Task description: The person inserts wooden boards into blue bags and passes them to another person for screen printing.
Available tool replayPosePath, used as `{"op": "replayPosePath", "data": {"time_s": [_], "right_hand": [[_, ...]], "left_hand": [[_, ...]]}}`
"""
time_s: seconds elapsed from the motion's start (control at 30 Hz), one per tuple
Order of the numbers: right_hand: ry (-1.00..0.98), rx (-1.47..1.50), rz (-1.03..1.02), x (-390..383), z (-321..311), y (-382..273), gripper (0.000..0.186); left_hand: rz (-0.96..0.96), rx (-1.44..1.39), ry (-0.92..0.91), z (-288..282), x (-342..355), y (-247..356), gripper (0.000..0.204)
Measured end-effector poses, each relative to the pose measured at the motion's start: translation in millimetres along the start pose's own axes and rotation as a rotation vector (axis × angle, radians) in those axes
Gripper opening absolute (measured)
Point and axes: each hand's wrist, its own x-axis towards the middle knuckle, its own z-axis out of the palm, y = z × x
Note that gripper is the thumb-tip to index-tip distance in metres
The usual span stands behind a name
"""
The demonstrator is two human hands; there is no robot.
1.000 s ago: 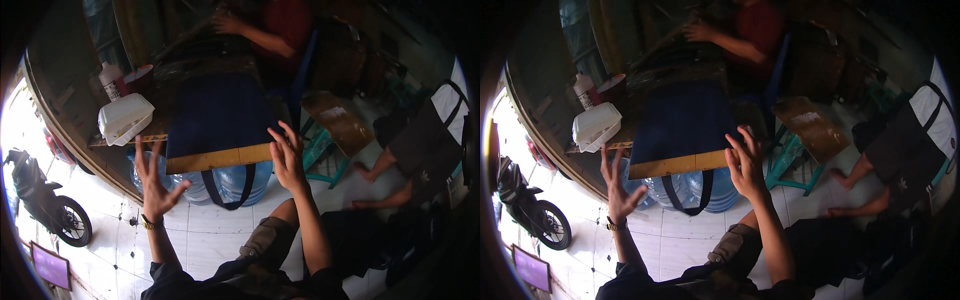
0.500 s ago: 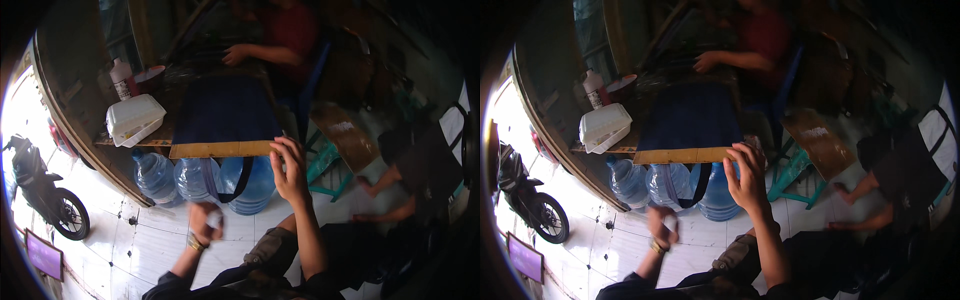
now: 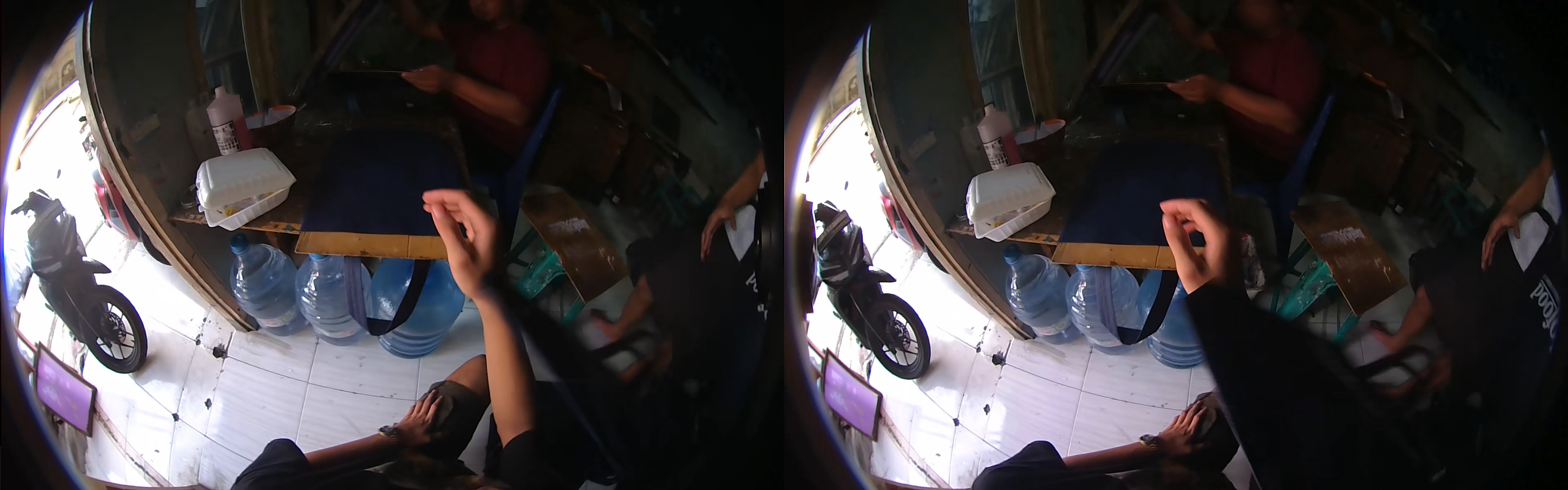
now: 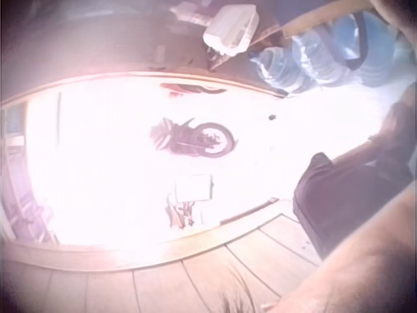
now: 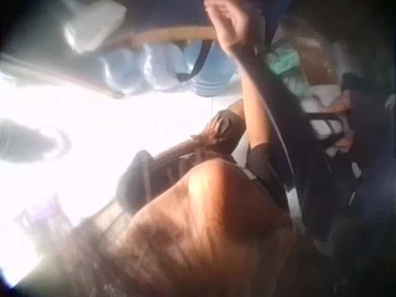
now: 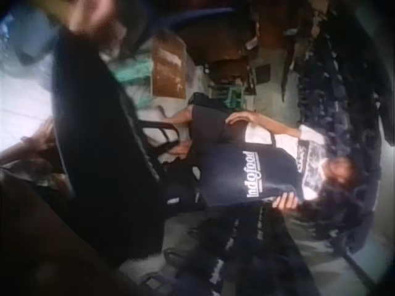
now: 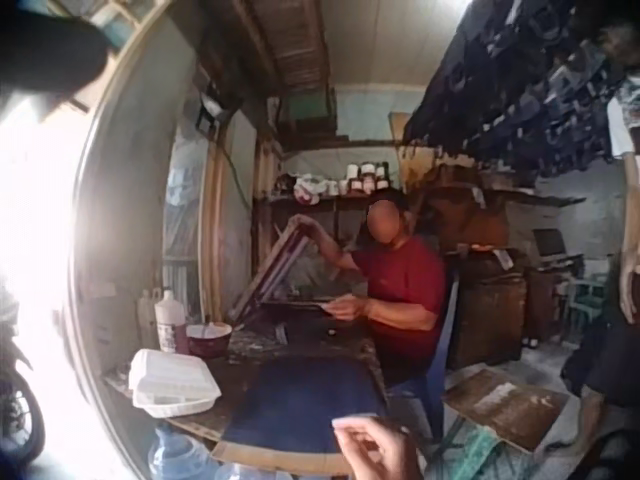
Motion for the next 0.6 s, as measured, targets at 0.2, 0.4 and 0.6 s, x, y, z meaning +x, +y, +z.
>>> {"op": "replayPosePath", "data": {"time_s": [0.2,0.4,0.6], "right_hand": [[0.016,0.689,0.353,35,39,23,0.029],[0.271,0.937,0.801,90,33,52,0.084],[0.258,0.870,0.682,90,0,32,0.021]], "left_hand": [[0.000,0.105,0.030,3,11,5,0.093],[0.018,0.085,0.098,22,14,-13,0.088],[0.334,0.282,0.218,42,15,-61,0.057]]}}
